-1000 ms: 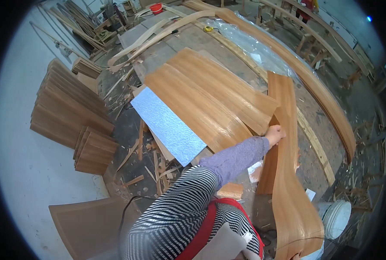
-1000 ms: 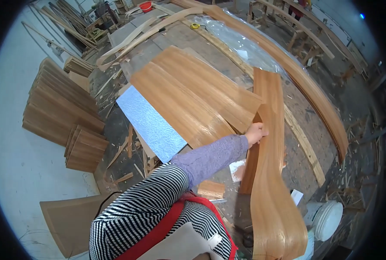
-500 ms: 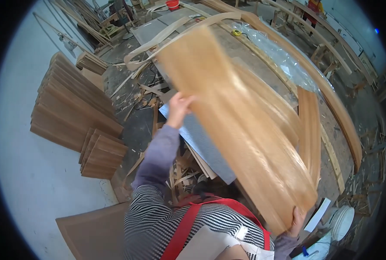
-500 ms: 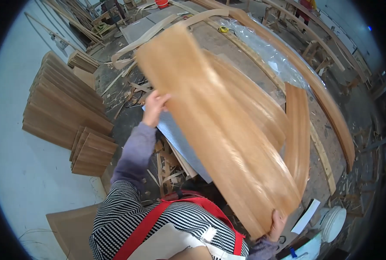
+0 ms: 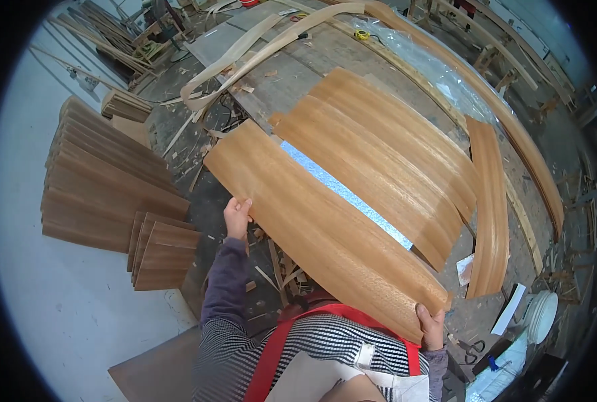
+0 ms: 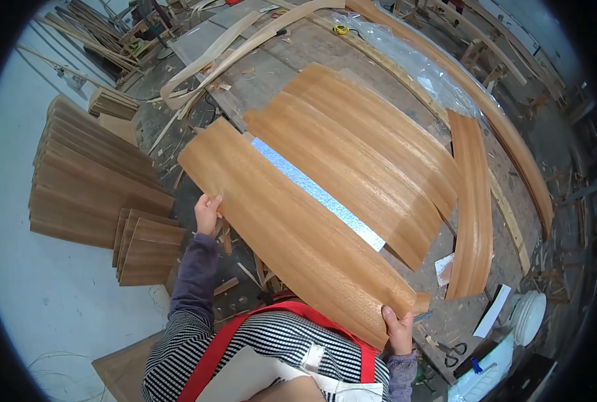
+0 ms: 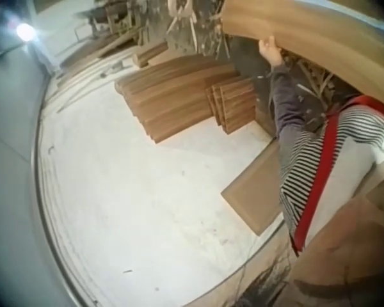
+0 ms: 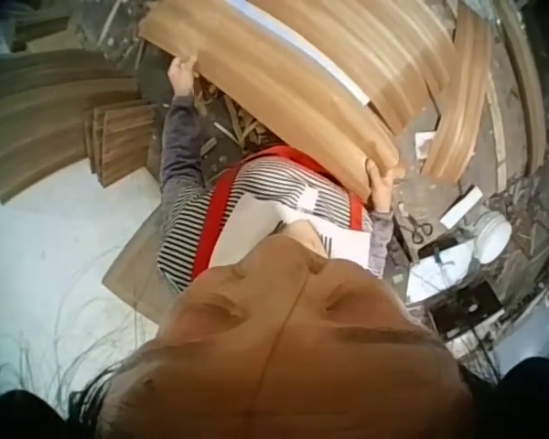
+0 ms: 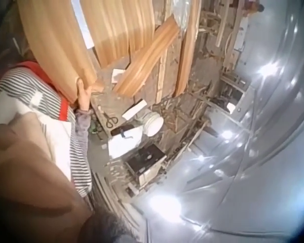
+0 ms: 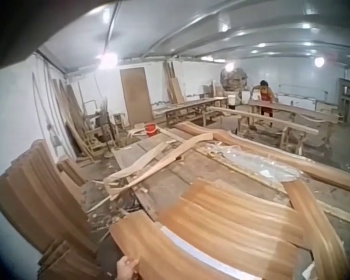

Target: Applying glue to wood veneer sheets and pressing them together to form a laminated panel.

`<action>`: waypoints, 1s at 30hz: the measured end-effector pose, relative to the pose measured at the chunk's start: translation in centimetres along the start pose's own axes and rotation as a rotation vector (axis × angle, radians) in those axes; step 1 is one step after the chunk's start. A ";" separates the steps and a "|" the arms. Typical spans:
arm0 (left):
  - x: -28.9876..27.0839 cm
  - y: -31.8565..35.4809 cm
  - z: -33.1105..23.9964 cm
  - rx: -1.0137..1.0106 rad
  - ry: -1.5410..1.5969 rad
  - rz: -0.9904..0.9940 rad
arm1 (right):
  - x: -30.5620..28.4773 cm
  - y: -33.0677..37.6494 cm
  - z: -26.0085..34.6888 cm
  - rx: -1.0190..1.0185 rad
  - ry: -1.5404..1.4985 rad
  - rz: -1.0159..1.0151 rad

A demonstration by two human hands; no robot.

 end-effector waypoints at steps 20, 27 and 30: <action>9.1 -0.5 -7.1 0.705 -0.932 0.009 | -7.2 -1.7 -3.1 0.084 -0.297 -0.113; 19.6 -2.6 -3.3 0.536 -1.158 0.581 | -7.6 -2.1 -3.9 0.114 -0.306 -0.096; 20.0 -2.6 -3.1 0.544 -1.161 0.601 | -7.5 -2.1 -5.0 0.142 -0.313 -0.072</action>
Point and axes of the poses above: each hand's wrist, its own y-axis away from the middle knuckle, its own x-axis out of the palm, z = x × y, the point moved 10 cm from there along -y, towards the middle knuckle, and after that the axes turned 11 degrees about x, right-handed, at the moved point
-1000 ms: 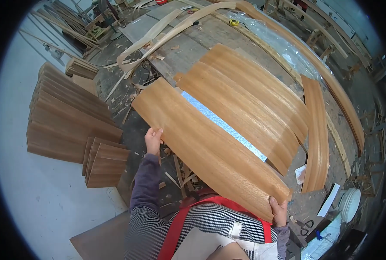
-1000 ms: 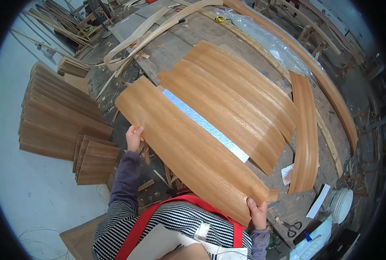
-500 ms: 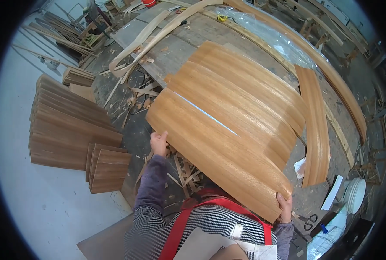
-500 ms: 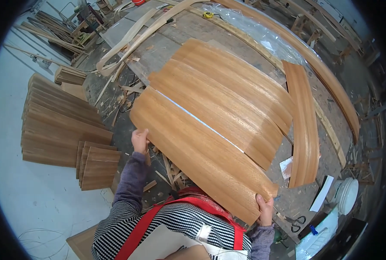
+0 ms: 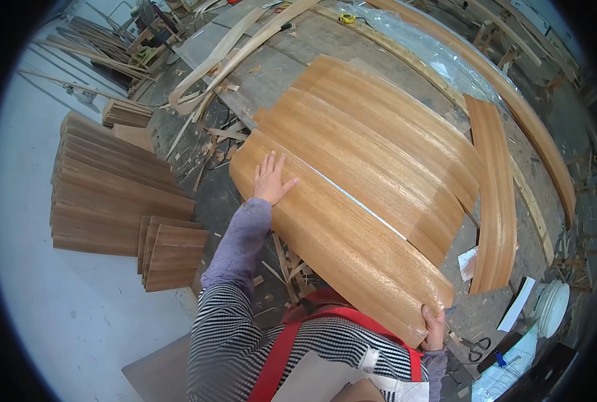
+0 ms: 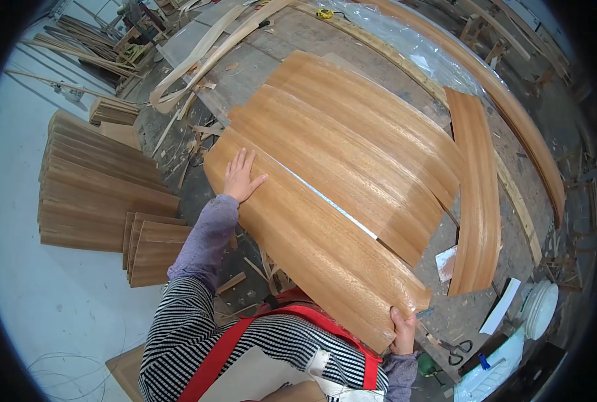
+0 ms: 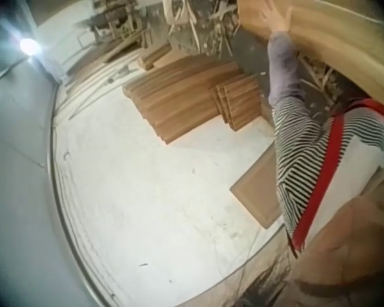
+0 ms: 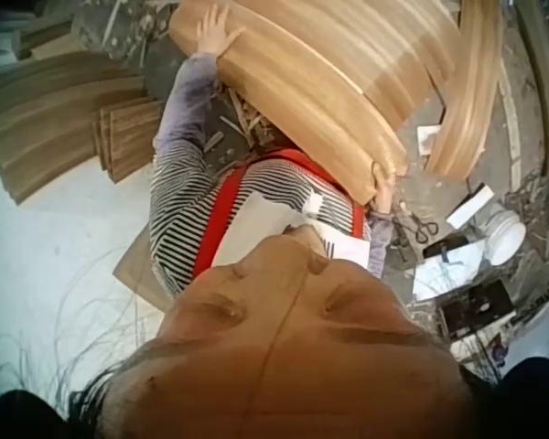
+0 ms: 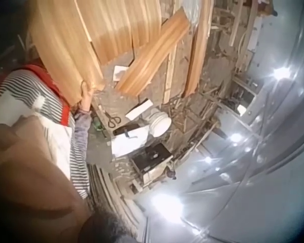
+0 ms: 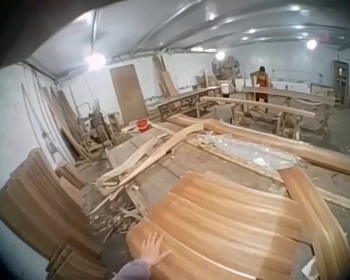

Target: Applying glue to wood veneer sheets and pressing them together to form a laminated panel.

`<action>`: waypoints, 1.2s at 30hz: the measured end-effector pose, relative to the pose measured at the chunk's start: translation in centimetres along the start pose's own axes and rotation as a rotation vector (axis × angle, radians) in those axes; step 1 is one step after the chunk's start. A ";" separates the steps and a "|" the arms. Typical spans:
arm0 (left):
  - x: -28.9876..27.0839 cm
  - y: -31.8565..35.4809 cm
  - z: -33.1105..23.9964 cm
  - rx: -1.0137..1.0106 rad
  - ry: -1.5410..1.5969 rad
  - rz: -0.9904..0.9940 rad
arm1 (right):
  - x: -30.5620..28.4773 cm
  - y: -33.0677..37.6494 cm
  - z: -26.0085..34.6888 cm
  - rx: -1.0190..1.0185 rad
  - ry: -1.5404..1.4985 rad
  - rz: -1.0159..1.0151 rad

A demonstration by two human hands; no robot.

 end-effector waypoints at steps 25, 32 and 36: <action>1.6 -1.0 -2.0 -0.031 -0.129 0.092 | -4.4 -4.1 -1.4 0.124 -0.045 -0.041; 0.5 -0.6 -2.5 -0.008 -0.170 0.023 | -6.0 -6.3 -4.9 0.253 -0.079 -0.095; 0.7 0.4 -14.2 0.348 -0.060 0.104 | -6.5 -6.6 -6.1 0.289 -0.121 -0.059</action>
Point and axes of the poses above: each hand's wrist, its own y-axis away from the middle knuckle, its own x-axis out of the palm, z = x × y, the point moved 10 cm from there along -y, towards the middle knuckle, and after that the axes turned 11 degrees about x, right-handed, at the moved point
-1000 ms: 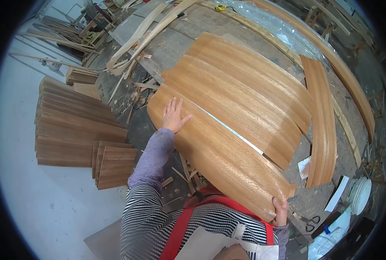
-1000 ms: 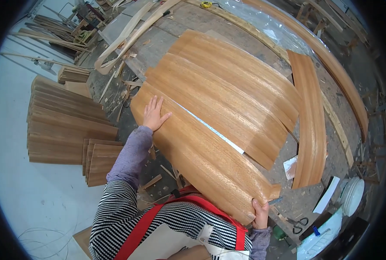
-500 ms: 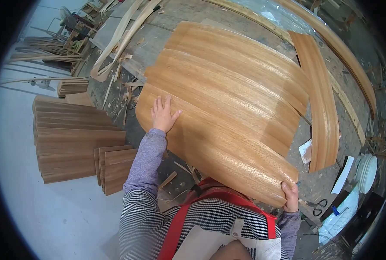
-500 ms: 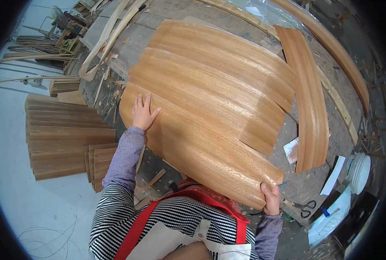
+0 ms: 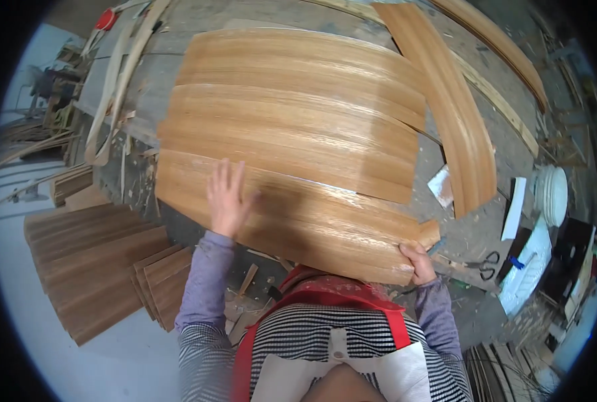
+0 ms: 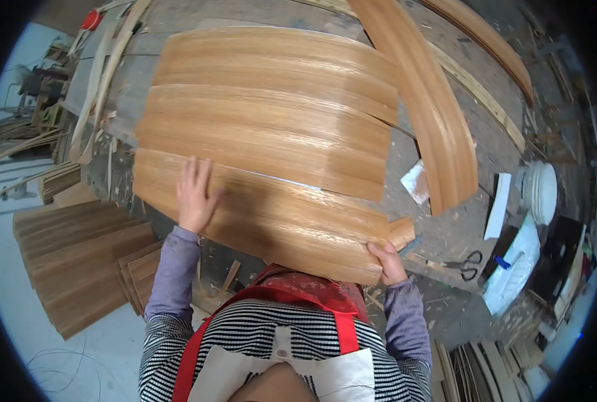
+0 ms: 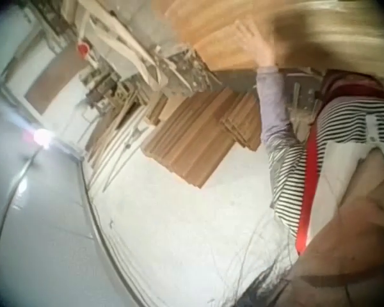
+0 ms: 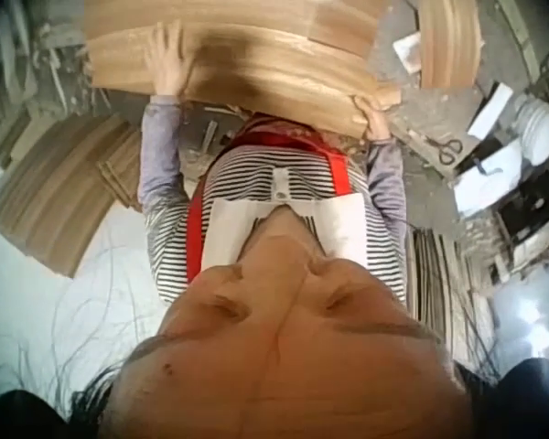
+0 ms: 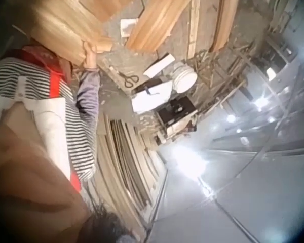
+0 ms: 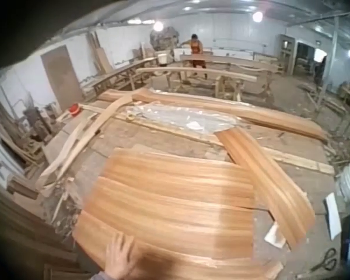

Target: Applying glue to wood veneer sheets and pressing them together to form a laminated panel.

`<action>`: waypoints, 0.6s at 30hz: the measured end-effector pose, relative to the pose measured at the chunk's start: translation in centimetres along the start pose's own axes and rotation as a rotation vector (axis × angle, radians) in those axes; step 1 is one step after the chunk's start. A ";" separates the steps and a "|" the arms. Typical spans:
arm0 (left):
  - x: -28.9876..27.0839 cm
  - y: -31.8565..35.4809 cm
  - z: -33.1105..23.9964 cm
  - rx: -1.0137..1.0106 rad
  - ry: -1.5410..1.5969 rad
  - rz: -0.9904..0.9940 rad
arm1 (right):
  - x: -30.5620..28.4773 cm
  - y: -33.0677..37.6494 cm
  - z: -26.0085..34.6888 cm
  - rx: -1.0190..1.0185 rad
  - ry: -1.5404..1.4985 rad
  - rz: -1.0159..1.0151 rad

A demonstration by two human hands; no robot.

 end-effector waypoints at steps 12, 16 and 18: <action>3.9 0.5 -17.4 0.480 0.218 0.164 | 0.1 -0.1 0.9 -0.036 0.014 0.039; 3.2 0.2 -17.7 0.458 0.229 0.157 | -0.7 0.5 2.2 -0.078 0.114 0.013; 3.5 0.3 -17.7 0.435 0.224 0.142 | -1.0 3.6 5.5 -0.121 0.810 -0.308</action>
Point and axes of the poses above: each hand's wrist, its own y-axis away from the middle knuckle, its own x-axis out of the palm, z = x × y, the point moved 10 cm from there along -y, towards the middle knuckle, and after that the axes turned 11 degrees about x, right-handed, at the moved point
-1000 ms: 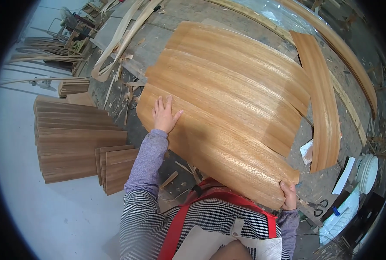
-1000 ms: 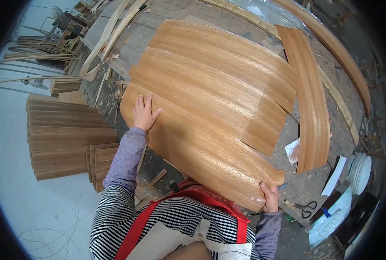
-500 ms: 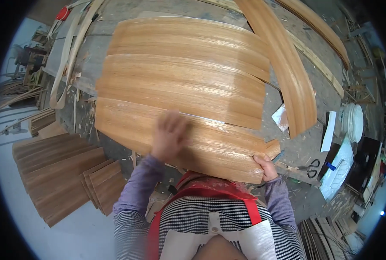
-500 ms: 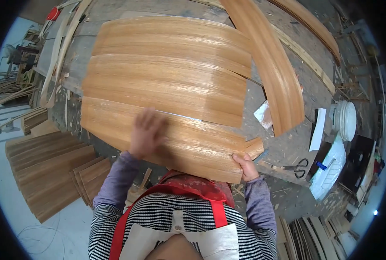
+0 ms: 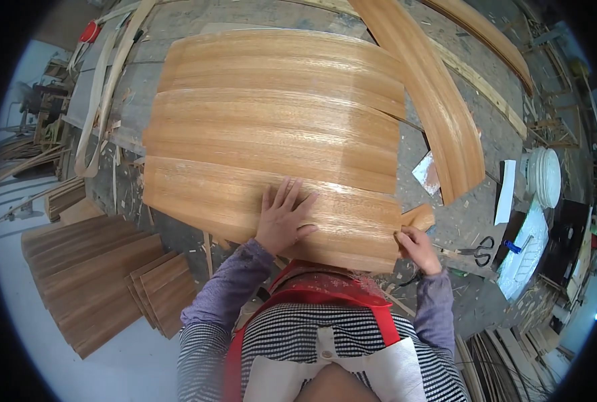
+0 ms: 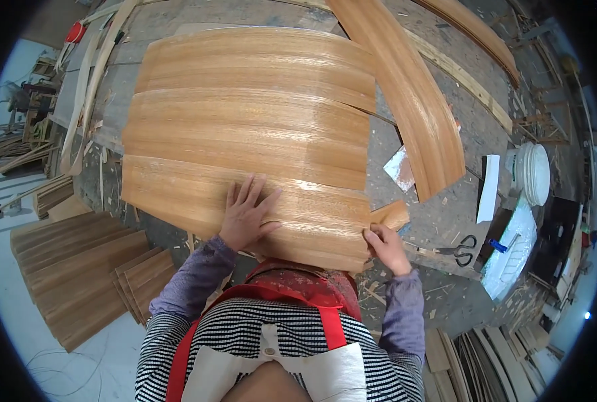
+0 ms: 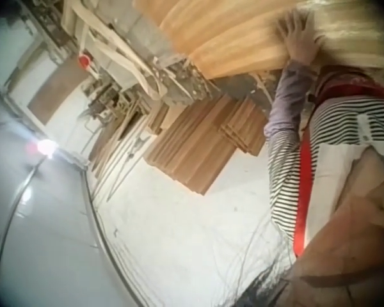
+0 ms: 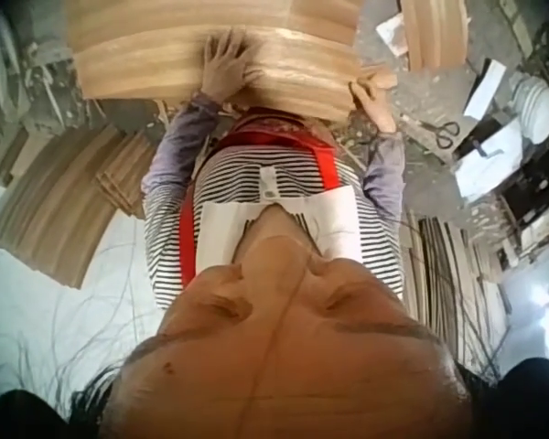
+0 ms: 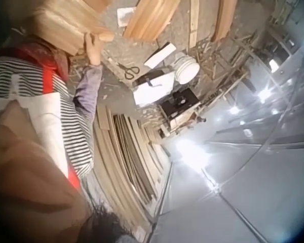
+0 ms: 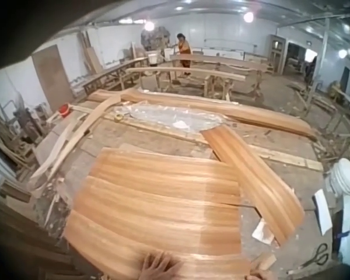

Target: Applying glue to wood veneer sheets and pressing them together to form a laminated panel.

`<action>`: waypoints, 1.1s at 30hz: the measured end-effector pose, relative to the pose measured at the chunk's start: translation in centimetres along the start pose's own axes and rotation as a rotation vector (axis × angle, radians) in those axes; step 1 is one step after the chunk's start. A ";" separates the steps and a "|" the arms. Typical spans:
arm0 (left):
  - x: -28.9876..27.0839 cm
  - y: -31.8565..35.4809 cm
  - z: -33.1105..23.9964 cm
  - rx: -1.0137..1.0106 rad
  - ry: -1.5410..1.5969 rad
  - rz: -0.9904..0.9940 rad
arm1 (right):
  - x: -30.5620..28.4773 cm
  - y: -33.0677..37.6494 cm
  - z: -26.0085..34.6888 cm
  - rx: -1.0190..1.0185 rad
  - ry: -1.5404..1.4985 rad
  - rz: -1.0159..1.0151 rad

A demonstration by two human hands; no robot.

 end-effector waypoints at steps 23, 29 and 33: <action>-12.5 17.1 30.6 -0.355 -0.283 -0.143 | 20.1 1.8 23.2 -0.835 0.738 -0.498; -14.7 18.1 34.6 -0.316 -0.303 -0.232 | 28.5 2.3 27.9 -0.831 0.620 -0.614; -11.3 15.3 28.7 0.059 -0.160 -0.135 | 42.1 0.7 35.5 -1.048 0.547 -0.466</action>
Point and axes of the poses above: each hand's wrist, its own y-axis away from the middle knuckle, its own x-axis out of the palm, z = x × y, the point moved 10 cm from there along -y, towards the middle knuckle, and after that the axes turned 11 degrees about x, right-handed, at the moved point
